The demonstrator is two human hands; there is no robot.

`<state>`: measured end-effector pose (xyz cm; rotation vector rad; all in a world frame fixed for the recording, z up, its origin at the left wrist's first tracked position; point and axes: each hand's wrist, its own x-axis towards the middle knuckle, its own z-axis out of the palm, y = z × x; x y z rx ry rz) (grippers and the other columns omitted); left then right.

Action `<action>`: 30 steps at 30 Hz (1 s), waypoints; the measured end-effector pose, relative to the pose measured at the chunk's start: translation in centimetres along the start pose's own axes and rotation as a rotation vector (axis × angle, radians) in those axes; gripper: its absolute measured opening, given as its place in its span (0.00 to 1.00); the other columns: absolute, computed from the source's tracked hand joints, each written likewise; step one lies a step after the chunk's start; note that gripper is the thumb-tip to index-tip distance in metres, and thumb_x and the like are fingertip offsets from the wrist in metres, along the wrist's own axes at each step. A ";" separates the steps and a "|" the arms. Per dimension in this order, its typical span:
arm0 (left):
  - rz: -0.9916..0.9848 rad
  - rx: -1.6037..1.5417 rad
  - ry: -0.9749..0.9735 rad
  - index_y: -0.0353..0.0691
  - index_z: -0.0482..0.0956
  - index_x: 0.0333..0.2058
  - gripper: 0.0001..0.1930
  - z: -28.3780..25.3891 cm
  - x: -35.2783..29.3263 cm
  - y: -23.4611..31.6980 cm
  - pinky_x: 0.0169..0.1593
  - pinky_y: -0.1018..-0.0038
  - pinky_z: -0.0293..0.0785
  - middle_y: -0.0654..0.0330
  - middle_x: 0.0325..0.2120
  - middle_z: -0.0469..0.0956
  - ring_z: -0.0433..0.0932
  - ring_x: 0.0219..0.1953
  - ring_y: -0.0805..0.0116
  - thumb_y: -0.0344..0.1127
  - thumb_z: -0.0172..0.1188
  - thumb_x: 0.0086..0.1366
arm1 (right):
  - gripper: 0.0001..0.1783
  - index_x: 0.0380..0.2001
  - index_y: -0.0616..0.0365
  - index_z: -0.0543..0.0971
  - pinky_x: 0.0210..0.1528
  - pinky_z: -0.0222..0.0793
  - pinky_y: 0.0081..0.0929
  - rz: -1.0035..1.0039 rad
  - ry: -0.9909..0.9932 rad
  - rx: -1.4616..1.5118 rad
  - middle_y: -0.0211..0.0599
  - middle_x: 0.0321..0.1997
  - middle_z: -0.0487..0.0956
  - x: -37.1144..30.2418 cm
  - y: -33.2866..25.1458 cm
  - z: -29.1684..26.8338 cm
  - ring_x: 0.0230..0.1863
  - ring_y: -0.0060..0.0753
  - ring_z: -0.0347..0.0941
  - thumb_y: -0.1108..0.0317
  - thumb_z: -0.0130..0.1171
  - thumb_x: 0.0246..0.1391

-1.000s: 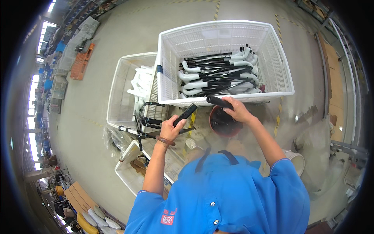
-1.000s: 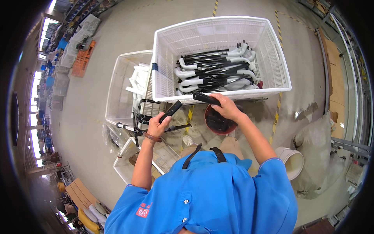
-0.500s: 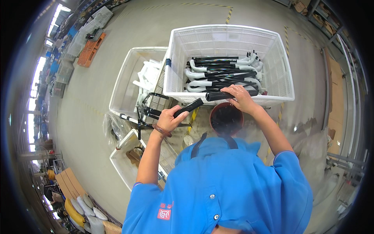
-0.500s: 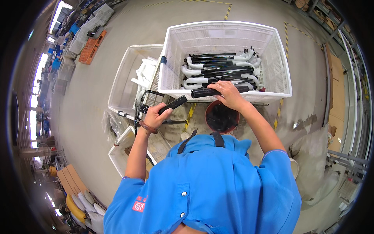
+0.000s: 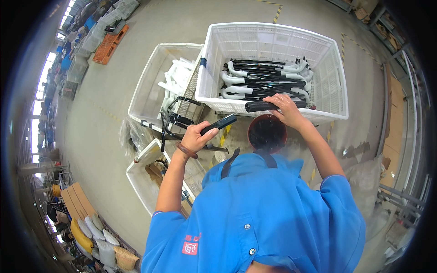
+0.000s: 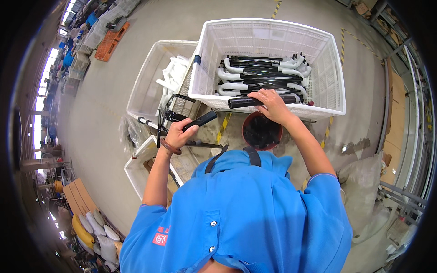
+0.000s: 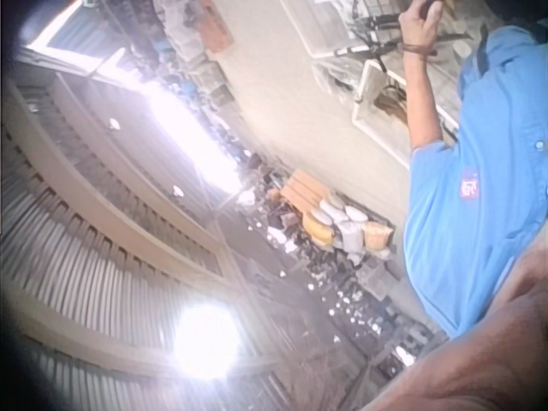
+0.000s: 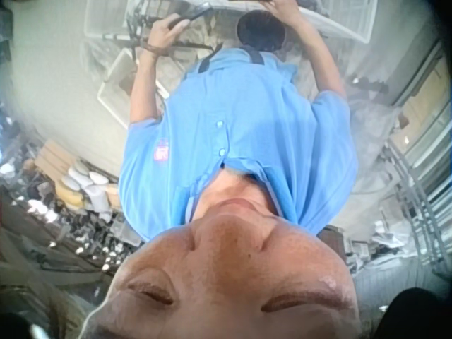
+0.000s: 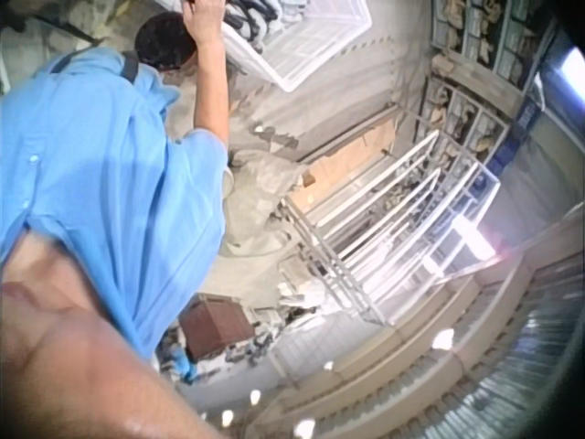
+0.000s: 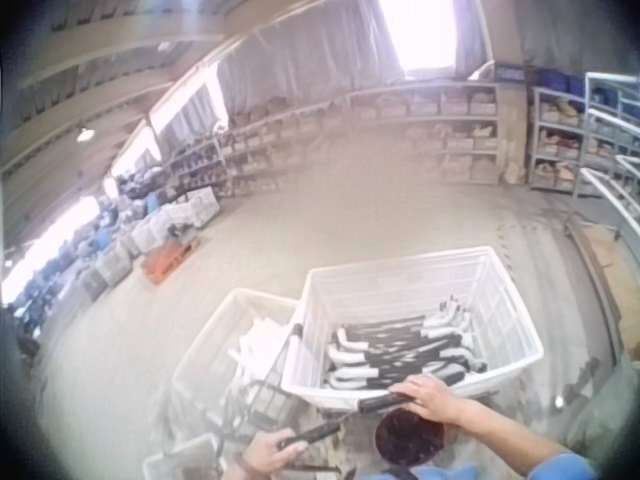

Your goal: The person repeatedly picks up black curved rods and white cylindrical sleeves from white plastic bins, inserts the sleeves onto the rods, and places the assembled units into a bin. The person handles the parts one at a time and continues the cycle throughout the clip.

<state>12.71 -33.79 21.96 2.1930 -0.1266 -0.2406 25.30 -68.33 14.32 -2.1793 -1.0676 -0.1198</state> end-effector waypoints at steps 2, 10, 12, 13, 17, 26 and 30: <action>-0.022 -0.005 -0.030 0.34 0.76 0.30 0.14 -0.1 0.0 -0.1 0.25 0.75 0.63 0.64 0.15 0.66 0.63 0.20 0.76 0.41 0.61 0.65 | 0.29 0.53 0.48 0.74 0.52 0.64 0.38 -0.034 -0.004 0.012 0.35 0.45 0.76 0.5 -0.2 0.1 0.48 0.42 0.72 0.74 0.64 0.45; -0.083 0.016 0.030 0.37 0.76 0.32 0.18 2.4 0.5 1.0 0.28 0.62 0.71 0.49 0.18 0.75 0.77 0.22 0.51 0.50 0.61 0.64 | 0.27 0.54 0.50 0.75 0.41 0.72 0.37 -0.089 0.029 0.048 0.39 0.40 0.78 1.6 -5.0 1.9 0.39 0.45 0.75 0.66 0.67 0.48; -0.027 0.092 0.065 0.37 0.75 0.31 0.19 2.9 0.6 1.3 0.28 0.60 0.71 0.49 0.17 0.75 0.77 0.23 0.49 0.50 0.61 0.64 | 0.27 0.53 0.54 0.75 0.39 0.74 0.37 -0.131 0.089 0.134 0.41 0.40 0.80 2.2 -6.0 1.5 0.37 0.48 0.77 0.59 0.67 0.50; -0.001 0.116 0.056 0.37 0.75 0.30 0.19 3.0 0.7 1.6 0.28 0.60 0.71 0.49 0.17 0.75 0.77 0.23 0.48 0.51 0.61 0.64 | 0.27 0.53 0.55 0.75 0.40 0.74 0.37 -0.092 0.045 0.170 0.42 0.41 0.80 2.5 -6.3 1.1 0.38 0.49 0.77 0.58 0.67 0.50; 0.069 0.178 0.003 0.39 0.76 0.29 0.19 3.0 0.5 2.7 0.28 0.58 0.71 0.49 0.17 0.75 0.77 0.24 0.46 0.51 0.61 0.63 | 0.26 0.49 0.62 0.76 0.32 0.72 0.29 -0.063 -0.333 0.498 0.41 0.33 0.81 3.5 -5.2 -2.2 0.30 0.39 0.79 0.53 0.64 0.55; 0.271 0.378 -0.107 0.40 0.75 0.28 0.25 3.3 -0.2 4.5 0.27 0.57 0.73 0.53 0.18 0.77 0.78 0.24 0.47 0.60 0.61 0.59 | 0.21 0.43 0.61 0.75 0.19 0.63 0.17 0.536 -1.207 1.074 0.27 0.21 0.71 5.0 -6.4 -5.0 0.15 0.15 0.66 0.52 0.58 0.60; 0.262 0.347 -0.140 0.40 0.75 0.32 0.30 4.2 0.4 5.0 0.31 0.56 0.75 0.48 0.23 0.79 0.80 0.28 0.45 0.67 0.60 0.55 | 0.21 0.32 0.63 0.73 0.30 0.74 0.39 -0.086 -0.743 0.125 0.47 0.22 0.79 5.8 -10.7 -3.2 0.24 0.45 0.79 0.57 0.67 0.46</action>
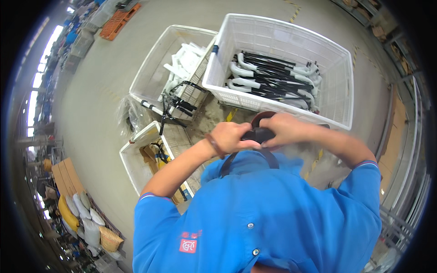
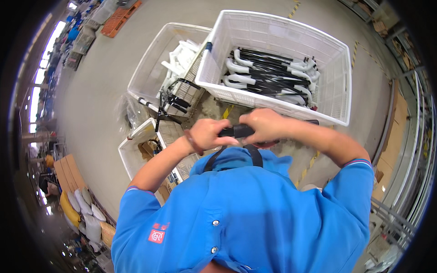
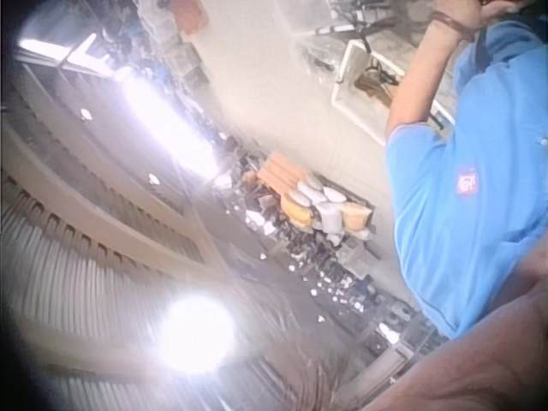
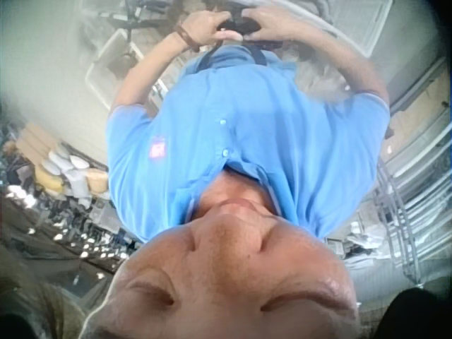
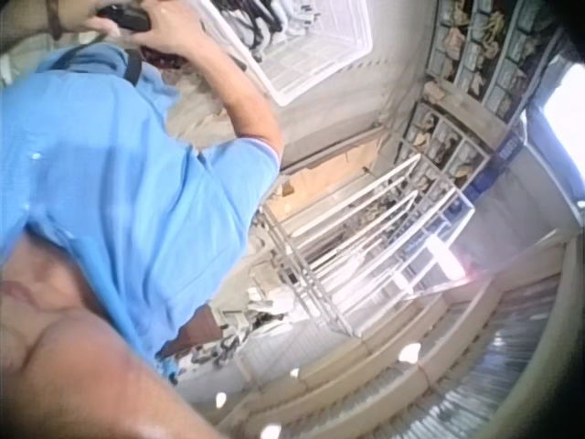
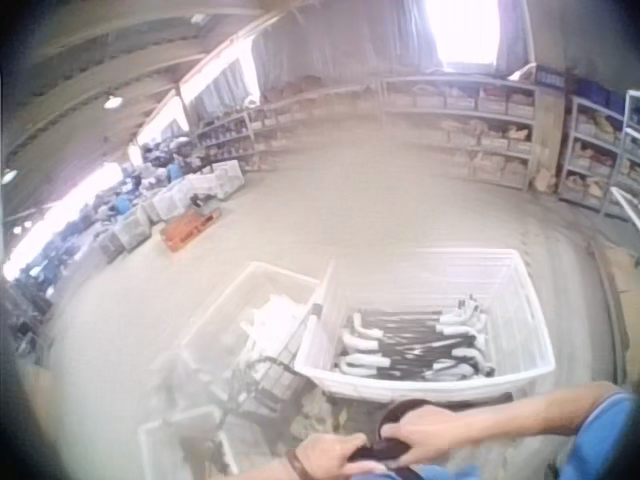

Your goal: The person repeatedly picks up black curved rods and white cylindrical sleeves from white plastic bins, inserts the sleeves onto the rods, and places the assembled units into a bin. The person handles the parts one at a time and continues the cycle throughout the clip.

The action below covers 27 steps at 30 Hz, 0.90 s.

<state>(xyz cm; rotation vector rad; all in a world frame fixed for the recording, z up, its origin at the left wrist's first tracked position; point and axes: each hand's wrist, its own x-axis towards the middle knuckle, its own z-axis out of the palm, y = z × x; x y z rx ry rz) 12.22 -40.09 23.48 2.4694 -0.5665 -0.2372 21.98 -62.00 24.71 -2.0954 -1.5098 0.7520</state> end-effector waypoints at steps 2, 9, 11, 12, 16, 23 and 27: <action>-0.029 0.002 0.031 0.39 0.75 0.35 0.34 0.0 0.8 0.0 0.31 0.56 0.75 0.48 0.22 0.78 0.79 0.28 0.43 0.67 0.68 0.47 | 0.20 0.34 0.61 0.72 0.33 0.73 0.41 0.187 -0.042 -0.085 0.44 0.25 0.80 1.8 -1.5 1.5 0.31 0.46 0.80 0.60 0.67 0.43; 0.009 -0.197 0.411 0.41 0.75 0.40 0.32 -3.9 -0.3 -3.5 0.31 0.71 0.73 0.59 0.23 0.75 0.76 0.24 0.62 0.55 0.78 0.42 | 0.21 0.36 0.57 0.75 0.34 0.71 0.42 0.057 0.305 -0.029 0.43 0.28 0.79 3.9 -0.7 -2.2 0.32 0.51 0.78 0.62 0.71 0.38; 0.086 -0.141 0.438 0.40 0.76 0.39 0.26 -5.7 -1.7 -5.1 0.31 0.73 0.73 0.60 0.24 0.76 0.76 0.24 0.65 0.46 0.77 0.47 | 0.20 0.33 0.60 0.75 0.33 0.69 0.37 0.052 0.365 0.165 0.41 0.25 0.75 2.3 -0.7 -6.2 0.28 0.45 0.74 0.63 0.71 0.39; 0.031 -0.318 0.357 0.40 0.77 0.37 0.18 -6.3 -2.6 -5.5 0.31 0.76 0.72 0.63 0.25 0.76 0.74 0.24 0.73 0.39 0.73 0.53 | 0.20 0.33 0.61 0.75 0.33 0.66 0.33 0.090 0.364 0.179 0.39 0.25 0.73 1.5 -0.6 -8.3 0.27 0.39 0.71 0.63 0.71 0.39; -0.381 -0.883 0.073 0.40 0.76 0.38 0.13 -8.0 -6.9 -5.1 0.22 0.78 0.67 0.68 0.20 0.73 0.72 0.19 0.81 0.38 0.68 0.59 | 0.18 0.30 0.62 0.74 0.30 0.59 0.25 0.160 0.323 0.335 0.32 0.24 0.68 1.7 0.3 -12.6 0.27 0.24 0.61 0.64 0.71 0.42; -0.838 -1.232 0.211 0.43 0.73 0.36 0.10 -6.4 -11.8 -2.1 0.17 0.84 0.61 0.72 0.19 0.69 0.65 0.14 0.85 0.39 0.64 0.63 | 0.17 0.39 0.60 0.73 0.33 0.69 0.37 0.197 0.373 0.122 0.49 0.26 0.77 10.2 1.1 -8.5 0.27 0.51 0.75 0.64 0.67 0.50; -0.739 -1.319 0.398 0.42 0.73 0.34 0.09 -5.3 -14.6 -5.5 0.24 0.83 0.60 0.73 0.20 0.67 0.63 0.21 0.86 0.37 0.65 0.64 | 0.17 0.37 0.59 0.73 0.33 0.67 0.42 0.091 0.140 -0.084 0.51 0.22 0.74 19.1 -1.1 -10.6 0.29 0.58 0.73 0.61 0.66 0.51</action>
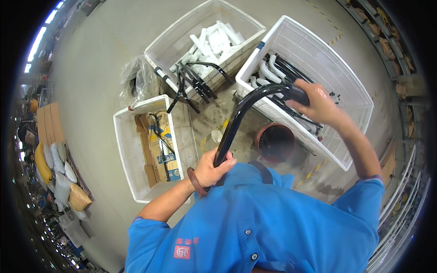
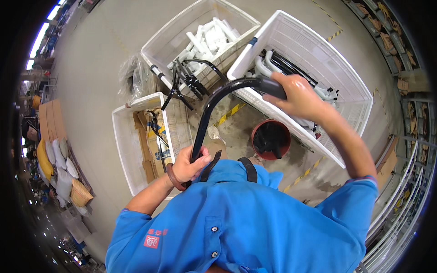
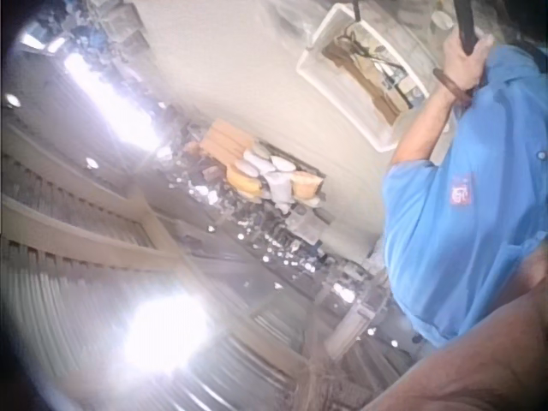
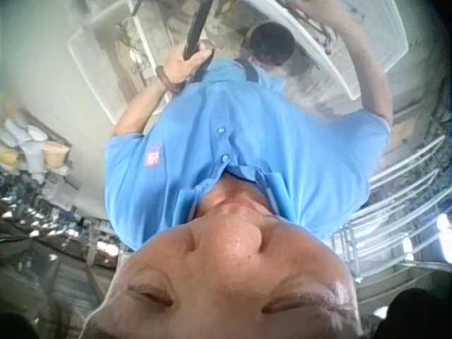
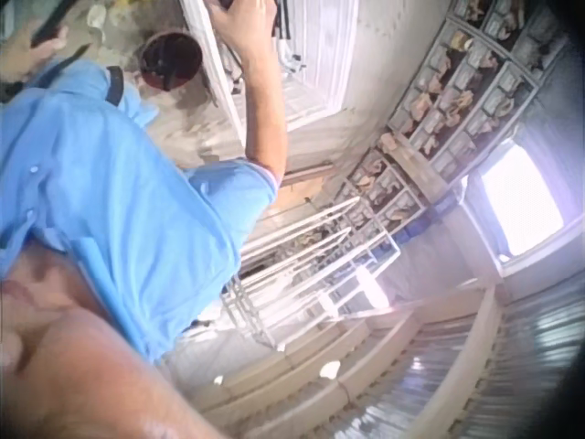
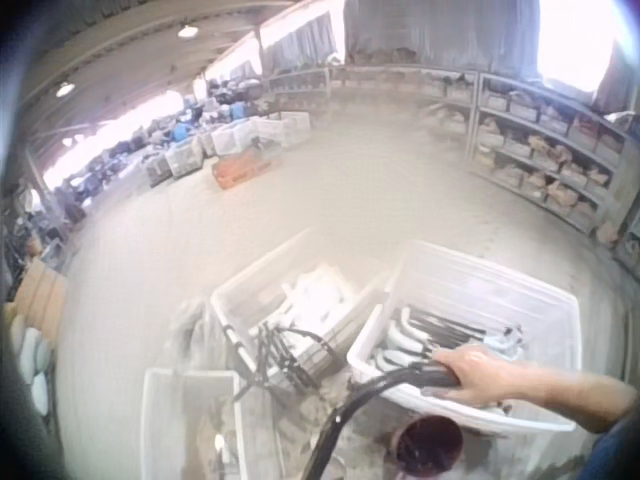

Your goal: The person repeatedly picks up black curved rods and white cylindrical sleeves from white plastic bins, inserts the sleeves onto the rods, and places the assembled units into a bin. The person handles the parts one at a time and continues the cycle throughout the clip.

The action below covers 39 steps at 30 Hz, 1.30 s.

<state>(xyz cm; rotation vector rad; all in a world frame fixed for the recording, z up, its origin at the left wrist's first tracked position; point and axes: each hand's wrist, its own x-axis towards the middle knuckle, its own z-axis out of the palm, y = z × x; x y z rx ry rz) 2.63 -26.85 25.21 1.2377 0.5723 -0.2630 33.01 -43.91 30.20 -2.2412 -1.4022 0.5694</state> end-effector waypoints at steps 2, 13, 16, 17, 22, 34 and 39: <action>0.052 0.062 0.020 0.41 0.74 0.32 0.09 -2.7 0.5 -0.4 0.26 0.82 0.61 0.73 0.20 0.67 0.63 0.23 0.85 0.37 0.65 0.63 | 0.16 0.36 0.59 0.73 0.33 0.67 0.43 -0.121 -0.133 0.093 0.51 0.23 0.74 5.4 -3.0 -0.1 0.30 0.57 0.73 0.63 0.66 0.49; -0.184 -0.102 0.024 0.38 0.77 0.30 0.14 -13.0 3.3 -2.6 0.14 0.77 0.61 0.67 0.15 0.70 0.66 0.12 0.79 0.43 0.68 0.59 | 0.09 0.31 0.57 0.77 0.26 0.73 0.36 -0.903 -0.713 -0.525 0.38 0.23 0.81 18.6 -15.6 16.7 0.28 0.42 0.81 0.68 0.60 0.44; -0.153 -0.316 0.186 0.41 0.75 0.27 0.13 -17.3 4.1 -4.9 0.13 0.78 0.58 0.69 0.13 0.68 0.64 0.10 0.80 0.42 0.66 0.61 | 0.13 0.33 0.55 0.76 0.51 0.69 0.40 -1.037 -0.523 -0.566 0.39 0.38 0.81 24.0 -16.3 20.8 0.48 0.41 0.78 0.66 0.61 0.41; -0.214 -0.362 0.258 0.41 0.74 0.27 0.13 -19.2 4.5 -5.9 0.12 0.78 0.57 0.70 0.12 0.67 0.63 0.10 0.80 0.41 0.66 0.61 | 0.15 0.37 0.55 0.76 0.56 0.65 0.42 -1.117 -0.335 -0.503 0.40 0.42 0.78 25.7 -16.8 21.9 0.52 0.41 0.74 0.65 0.60 0.42; -0.150 -0.282 0.758 0.43 0.72 0.24 0.13 -28.2 3.4 -12.5 0.11 0.79 0.55 0.73 0.10 0.64 0.62 0.08 0.81 0.38 0.63 0.65 | 0.24 0.52 0.55 0.74 0.64 0.59 0.40 -0.953 0.098 -0.222 0.36 0.46 0.74 31.8 -14.3 24.1 0.52 0.37 0.71 0.70 0.54 0.47; -0.481 -0.222 1.510 0.43 0.68 0.23 0.14 -23.8 4.6 -21.2 0.12 0.76 0.56 0.64 0.07 0.66 0.63 0.06 0.74 0.37 0.62 0.64 | 0.11 0.37 0.53 0.81 0.54 0.61 0.36 -0.016 -0.445 -0.678 0.35 0.43 0.77 57.8 29.8 40.8 0.52 0.37 0.71 0.68 0.57 0.48; -0.628 -0.298 1.588 0.40 0.66 0.35 0.11 -22.2 8.8 -22.4 0.14 0.75 0.64 0.64 0.10 0.67 0.66 0.08 0.73 0.34 0.62 0.65 | 0.21 0.53 0.55 0.73 0.64 0.54 0.37 -0.114 -0.642 -0.815 0.39 0.57 0.73 67.5 40.8 52.3 0.63 0.37 0.64 0.69 0.54 0.55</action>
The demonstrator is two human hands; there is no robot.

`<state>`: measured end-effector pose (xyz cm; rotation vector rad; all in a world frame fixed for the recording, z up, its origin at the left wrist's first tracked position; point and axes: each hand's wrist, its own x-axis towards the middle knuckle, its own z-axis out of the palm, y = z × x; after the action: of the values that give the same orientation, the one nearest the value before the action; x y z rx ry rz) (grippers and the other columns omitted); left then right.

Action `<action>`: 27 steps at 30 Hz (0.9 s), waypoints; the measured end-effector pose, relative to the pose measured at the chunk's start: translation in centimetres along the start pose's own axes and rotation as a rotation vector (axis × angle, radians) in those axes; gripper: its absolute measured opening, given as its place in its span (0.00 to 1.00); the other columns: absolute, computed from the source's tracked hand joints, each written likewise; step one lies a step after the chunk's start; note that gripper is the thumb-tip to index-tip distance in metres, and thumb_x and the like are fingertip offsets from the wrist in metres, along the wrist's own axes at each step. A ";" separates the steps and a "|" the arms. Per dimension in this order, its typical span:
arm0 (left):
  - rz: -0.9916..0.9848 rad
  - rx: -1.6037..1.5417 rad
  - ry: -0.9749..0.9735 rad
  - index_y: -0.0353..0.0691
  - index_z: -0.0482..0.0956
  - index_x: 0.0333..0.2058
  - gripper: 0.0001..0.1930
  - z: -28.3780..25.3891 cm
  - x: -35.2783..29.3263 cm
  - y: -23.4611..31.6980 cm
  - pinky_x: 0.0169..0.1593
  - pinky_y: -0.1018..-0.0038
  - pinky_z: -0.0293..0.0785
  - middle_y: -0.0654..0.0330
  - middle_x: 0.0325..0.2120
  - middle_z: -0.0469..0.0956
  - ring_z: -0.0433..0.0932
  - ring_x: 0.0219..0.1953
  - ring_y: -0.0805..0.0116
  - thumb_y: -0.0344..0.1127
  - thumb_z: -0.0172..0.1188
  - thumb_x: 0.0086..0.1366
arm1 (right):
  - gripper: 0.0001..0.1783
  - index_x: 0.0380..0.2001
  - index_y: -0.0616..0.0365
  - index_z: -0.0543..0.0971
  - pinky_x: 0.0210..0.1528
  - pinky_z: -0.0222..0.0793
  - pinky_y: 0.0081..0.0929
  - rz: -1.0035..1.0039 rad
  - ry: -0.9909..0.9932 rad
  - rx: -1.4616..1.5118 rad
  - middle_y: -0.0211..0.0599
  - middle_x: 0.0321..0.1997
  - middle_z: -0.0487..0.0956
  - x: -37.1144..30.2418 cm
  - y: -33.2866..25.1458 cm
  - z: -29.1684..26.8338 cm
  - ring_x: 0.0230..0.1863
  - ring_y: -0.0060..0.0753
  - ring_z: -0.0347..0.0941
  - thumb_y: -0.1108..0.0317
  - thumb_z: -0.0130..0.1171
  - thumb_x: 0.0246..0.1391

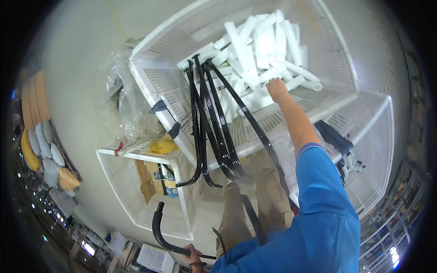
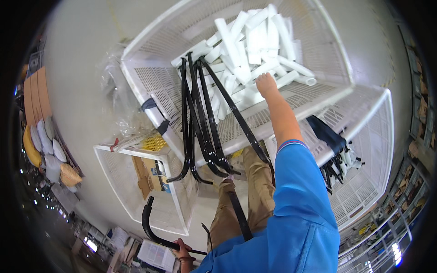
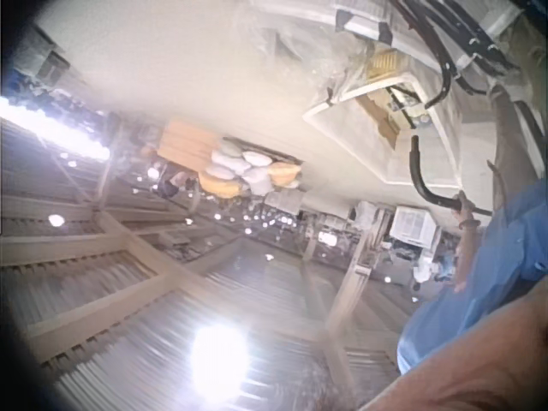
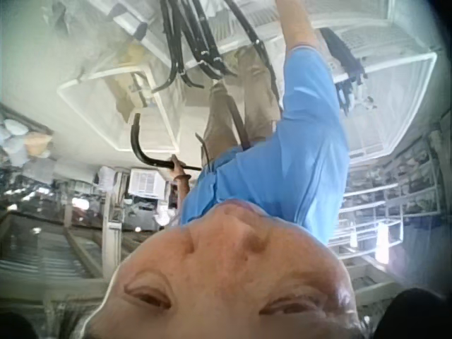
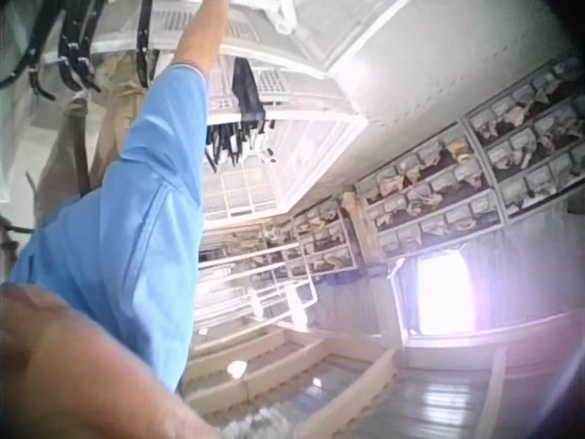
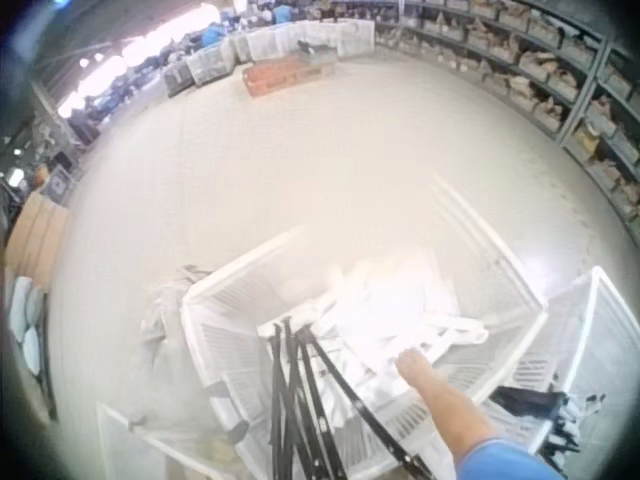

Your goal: The person repeatedly picks up black curved rods and white cylindrical sleeves from white plastic bins, inserts the sleeves onto the rods, and places the assembled units into a bin. The person handles the parts one at a time and continues the cycle throughout the clip.

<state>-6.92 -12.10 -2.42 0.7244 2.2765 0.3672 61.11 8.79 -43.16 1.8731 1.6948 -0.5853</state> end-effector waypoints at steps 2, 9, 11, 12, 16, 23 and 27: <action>-0.007 0.040 -0.034 0.42 0.66 0.34 0.11 0.9 0.4 -0.7 0.13 0.75 0.64 0.63 0.09 0.67 0.66 0.08 0.72 0.34 0.62 0.65 | 0.32 0.61 0.57 0.67 0.69 0.49 0.40 0.032 0.013 0.083 0.43 0.65 0.68 4.0 -0.4 2.9 0.70 0.39 0.57 0.66 0.60 0.52; -0.034 0.135 -0.100 0.36 0.72 0.28 0.08 3.3 -0.3 2.1 0.17 0.76 0.67 0.62 0.10 0.71 0.71 0.11 0.73 0.30 0.62 0.62 | 0.15 0.44 0.53 0.83 0.48 0.74 0.37 0.060 -0.403 0.172 0.34 0.49 0.82 3.9 -3.2 7.1 0.50 0.35 0.79 0.63 0.60 0.53; 0.047 0.135 -0.156 0.36 0.72 0.28 0.09 4.2 -0.3 4.7 0.17 0.76 0.67 0.62 0.10 0.70 0.71 0.11 0.73 0.32 0.62 0.63 | 0.13 0.40 0.51 0.85 0.42 0.77 0.34 -0.058 -0.386 0.088 0.33 0.45 0.84 2.5 -3.3 4.7 0.45 0.35 0.81 0.63 0.62 0.51; 0.106 0.142 -0.225 0.37 0.72 0.28 0.09 4.3 -0.2 6.4 0.16 0.76 0.65 0.63 0.10 0.70 0.70 0.11 0.74 0.33 0.61 0.64 | 0.15 0.41 0.50 0.84 0.44 0.76 0.31 0.012 -0.432 0.098 0.34 0.47 0.83 1.8 -2.8 2.9 0.48 0.36 0.80 0.63 0.64 0.48; 0.204 0.070 -0.358 0.39 0.70 0.29 0.10 5.4 0.2 13.1 0.16 0.77 0.62 0.66 0.11 0.67 0.66 0.11 0.75 0.36 0.60 0.66 | 0.17 0.42 0.51 0.83 0.46 0.76 0.34 0.110 -0.288 0.127 0.37 0.48 0.82 -4.2 2.9 -5.5 0.48 0.37 0.80 0.64 0.64 0.46; 0.316 -0.180 -0.641 0.40 0.71 0.30 0.08 6.6 -1.9 22.7 0.14 0.81 0.59 0.68 0.14 0.67 0.64 0.11 0.80 0.27 0.63 0.62 | 0.17 0.41 0.59 0.74 0.37 0.79 0.39 0.278 0.449 2.777 0.36 0.31 0.77 -19.6 3.1 -16.1 0.30 0.35 0.75 0.63 0.67 0.53; 0.417 -0.247 -0.788 0.40 0.71 0.30 0.08 5.3 -3.7 23.8 0.14 0.81 0.60 0.69 0.14 0.68 0.65 0.11 0.80 0.27 0.64 0.62 | 0.20 0.42 0.55 0.72 0.48 0.71 0.61 0.359 0.559 3.395 0.36 0.28 0.75 -24.8 -7.5 -21.4 0.30 0.40 0.74 0.51 0.60 0.58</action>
<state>8.34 5.09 6.55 0.9960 1.3146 0.4461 49.97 4.36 -11.76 -0.5406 0.7270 0.9379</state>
